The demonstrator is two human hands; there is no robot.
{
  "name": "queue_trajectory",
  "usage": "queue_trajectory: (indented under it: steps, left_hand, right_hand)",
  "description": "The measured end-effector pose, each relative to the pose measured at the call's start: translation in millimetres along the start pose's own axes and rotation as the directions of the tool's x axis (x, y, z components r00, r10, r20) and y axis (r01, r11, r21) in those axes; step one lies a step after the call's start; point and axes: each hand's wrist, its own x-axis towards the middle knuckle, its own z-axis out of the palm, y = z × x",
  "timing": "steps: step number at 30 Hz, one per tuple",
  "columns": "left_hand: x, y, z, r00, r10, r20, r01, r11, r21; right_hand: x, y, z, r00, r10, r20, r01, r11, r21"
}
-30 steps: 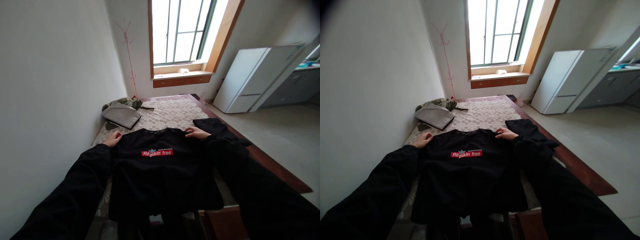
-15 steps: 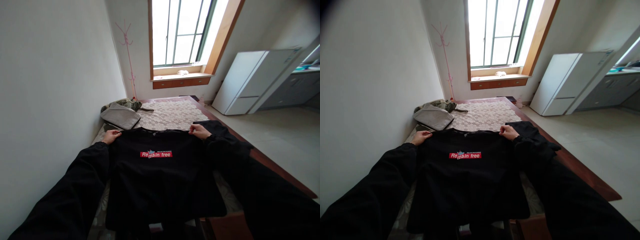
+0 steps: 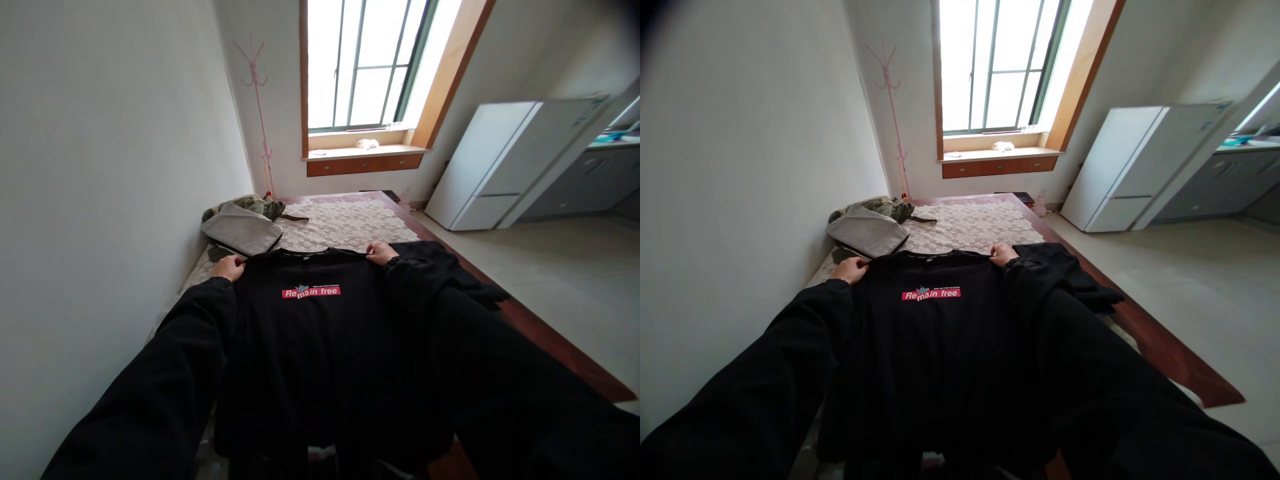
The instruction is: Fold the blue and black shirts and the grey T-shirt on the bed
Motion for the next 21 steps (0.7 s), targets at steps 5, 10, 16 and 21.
queue_trajectory:
  steps: [5,10,16,21]
  left_hand:
    - [2,16,1.1,0.996,0.081,0.033,-0.081,0.997,0.003]
    - [7,32,12.2,0.992,0.126,0.028,-0.126,0.992,0.005]
    - [8,31,16.3,0.992,0.126,-0.021,-0.126,0.992,0.003]
    - [6,29,17.4,0.987,0.128,-0.093,-0.128,0.992,0.007]
  right_hand:
    - [5,-6,-6,0.998,0.0,0.056,-0.002,1.0,0.02]
    - [4,-19,1,0.994,-0.107,0.031,0.105,0.992,0.066]
    - [9,-20,2,0.995,-0.097,0.028,0.091,0.984,0.152]
    - [27,-17,-8,0.988,-0.043,0.149,0.011,0.978,0.208]
